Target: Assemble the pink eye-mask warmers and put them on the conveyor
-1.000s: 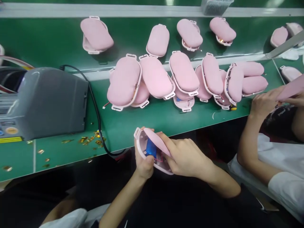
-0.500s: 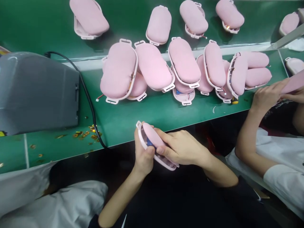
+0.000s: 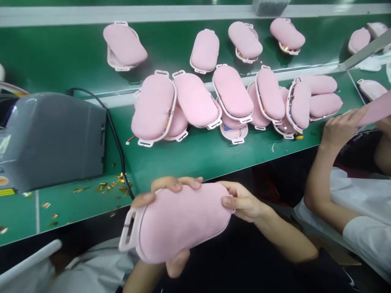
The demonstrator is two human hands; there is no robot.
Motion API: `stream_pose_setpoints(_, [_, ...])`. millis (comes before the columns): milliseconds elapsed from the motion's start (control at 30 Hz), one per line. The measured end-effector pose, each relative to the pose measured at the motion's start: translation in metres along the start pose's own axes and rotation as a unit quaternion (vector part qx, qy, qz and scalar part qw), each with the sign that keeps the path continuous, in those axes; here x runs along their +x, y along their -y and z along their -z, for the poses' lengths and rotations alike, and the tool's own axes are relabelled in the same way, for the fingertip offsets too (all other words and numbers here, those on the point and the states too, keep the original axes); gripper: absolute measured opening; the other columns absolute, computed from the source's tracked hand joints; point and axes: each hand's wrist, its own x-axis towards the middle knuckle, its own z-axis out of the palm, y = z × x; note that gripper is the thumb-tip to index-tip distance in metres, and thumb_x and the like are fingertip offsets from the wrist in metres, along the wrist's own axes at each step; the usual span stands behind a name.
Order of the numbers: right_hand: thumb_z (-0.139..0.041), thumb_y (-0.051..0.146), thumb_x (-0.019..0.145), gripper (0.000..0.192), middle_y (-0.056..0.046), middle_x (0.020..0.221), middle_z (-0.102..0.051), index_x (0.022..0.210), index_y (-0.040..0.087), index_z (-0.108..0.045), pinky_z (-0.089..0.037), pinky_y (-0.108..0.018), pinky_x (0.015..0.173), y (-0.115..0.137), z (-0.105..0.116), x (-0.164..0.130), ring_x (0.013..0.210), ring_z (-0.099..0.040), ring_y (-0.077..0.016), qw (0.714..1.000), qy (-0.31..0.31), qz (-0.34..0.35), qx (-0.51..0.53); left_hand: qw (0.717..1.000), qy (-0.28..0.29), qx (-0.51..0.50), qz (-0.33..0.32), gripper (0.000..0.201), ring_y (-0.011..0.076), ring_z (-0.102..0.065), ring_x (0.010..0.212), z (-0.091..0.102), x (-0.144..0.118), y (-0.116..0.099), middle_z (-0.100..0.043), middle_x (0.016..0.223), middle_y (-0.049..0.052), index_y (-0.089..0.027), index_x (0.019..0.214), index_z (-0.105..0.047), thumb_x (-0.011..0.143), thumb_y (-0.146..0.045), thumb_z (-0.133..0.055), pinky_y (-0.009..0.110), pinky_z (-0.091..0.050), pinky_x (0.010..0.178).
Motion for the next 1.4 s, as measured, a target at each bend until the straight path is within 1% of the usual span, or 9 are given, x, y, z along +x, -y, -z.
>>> stream_pose_setpoints(100, [-0.088,0.066,0.086,0.068,-0.011,0.115,-0.083,0.131,0.016,-0.077,-0.065,-0.032,0.081,0.008,0.01,-0.003,0.092,-0.079,-0.0218,0.983,-0.097,0.118,-0.098,0.994,0.104,-0.009,-0.032,0.047,0.0409,-0.076,0.122,0.025,0.013,-0.001,-0.073,0.118,0.006,-0.039,0.125,-0.072,0.083,-0.053,-0.089,0.07,-0.065,0.108])
stream_pose_setpoints(233, [-0.075,0.033,0.102,0.038,-0.009,0.134,-0.083,0.139,0.025,-0.075,-0.068,-0.041,0.104,0.024,0.027,-0.004,0.119,-0.082,-0.0263,0.849,-0.164,0.283,-0.414,0.965,0.217,0.145,0.008,0.048,0.0434,-0.081,0.121,0.055,0.047,0.004,-0.084,0.132,0.012,-0.029,0.135,-0.079,0.091,-0.047,-0.086,0.061,-0.071,0.097])
stream_pose_setpoints(367, [-0.065,0.022,0.105,0.039,-0.01,0.139,-0.081,0.144,0.026,-0.071,-0.07,-0.043,0.106,0.022,0.036,0.008,0.127,-0.081,-0.0259,0.763,-0.165,0.374,-0.501,0.899,0.237,0.356,-0.091,0.044,0.0355,-0.087,0.102,0.053,0.068,0.015,-0.088,0.122,0.006,-0.032,0.135,-0.082,0.091,-0.035,-0.087,0.048,-0.074,0.089])
stream_pose_setpoints(633, [-0.068,0.046,0.11,0.036,-0.012,0.132,-0.084,0.136,0.024,-0.077,-0.067,-0.048,0.109,0.019,0.032,0.026,0.122,-0.081,-0.0276,0.793,-0.2,0.374,-0.437,0.874,0.201,0.404,-0.18,0.038,0.0301,-0.087,0.099,0.044,0.058,0.038,-0.089,0.12,0.005,-0.03,0.136,-0.081,0.099,-0.023,-0.079,0.04,-0.072,0.087])
stream_pose_setpoints(900, [-0.065,0.067,0.106,0.05,-0.009,0.121,-0.086,0.122,0.022,-0.083,-0.068,-0.041,0.098,0.031,0.031,0.037,0.11,-0.082,-0.026,0.91,-0.267,0.175,-0.265,0.969,0.232,0.064,0.057,0.124,0.0501,-0.072,0.137,0.055,0.06,0.028,-0.069,0.158,0.017,-0.046,0.163,-0.054,0.055,-0.05,-0.113,0.07,-0.066,0.103])
stream_pose_setpoints(1000, [-0.057,0.065,0.111,0.052,-0.009,0.127,-0.084,0.126,0.023,-0.082,-0.065,-0.042,0.106,0.033,0.029,0.033,0.118,-0.08,-0.025,0.939,-0.195,0.145,-0.245,0.979,0.161,-0.065,0.108,0.115,0.0507,-0.066,0.145,0.032,0.039,0.028,-0.061,0.167,0.012,-0.052,0.161,-0.052,0.062,-0.056,-0.108,0.078,-0.059,0.11])
stream_pose_setpoints(1200, [-0.076,0.073,0.097,0.082,-0.014,0.167,-0.059,0.163,0.028,-0.058,-0.045,-0.055,0.131,0.034,0.024,0.022,0.152,-0.057,-0.032,0.858,-0.004,0.226,-0.462,0.962,-0.002,-0.131,0.24,0.079,0.0404,-0.08,0.121,-0.001,0.015,0.047,-0.082,0.126,0.013,-0.025,0.133,-0.074,0.076,-0.079,-0.089,0.06,-0.066,0.107])
stream_pose_setpoints(1333, [-0.073,0.071,0.1,0.088,-0.016,0.17,-0.047,0.172,0.03,-0.045,-0.045,-0.06,0.128,0.033,0.009,0.016,0.151,-0.051,-0.0359,0.838,-0.043,0.158,-0.52,0.954,0.015,-0.111,0.278,0.104,0.0433,-0.066,0.145,-0.004,0.004,0.05,-0.073,0.152,0.014,-0.028,0.142,-0.071,0.055,-0.074,-0.104,0.055,-0.059,0.12])
stream_pose_setpoints(1400, [-0.07,0.08,0.097,0.098,-0.018,0.172,-0.039,0.176,0.032,-0.038,-0.046,-0.065,0.125,0.037,0.003,0.008,0.151,-0.047,-0.0406,0.814,-0.043,0.157,-0.558,0.948,0.007,-0.102,0.3,0.083,0.0444,-0.07,0.141,-0.001,0.003,0.046,-0.079,0.14,0.014,-0.023,0.132,-0.077,0.066,-0.065,-0.103,0.054,-0.061,0.119])
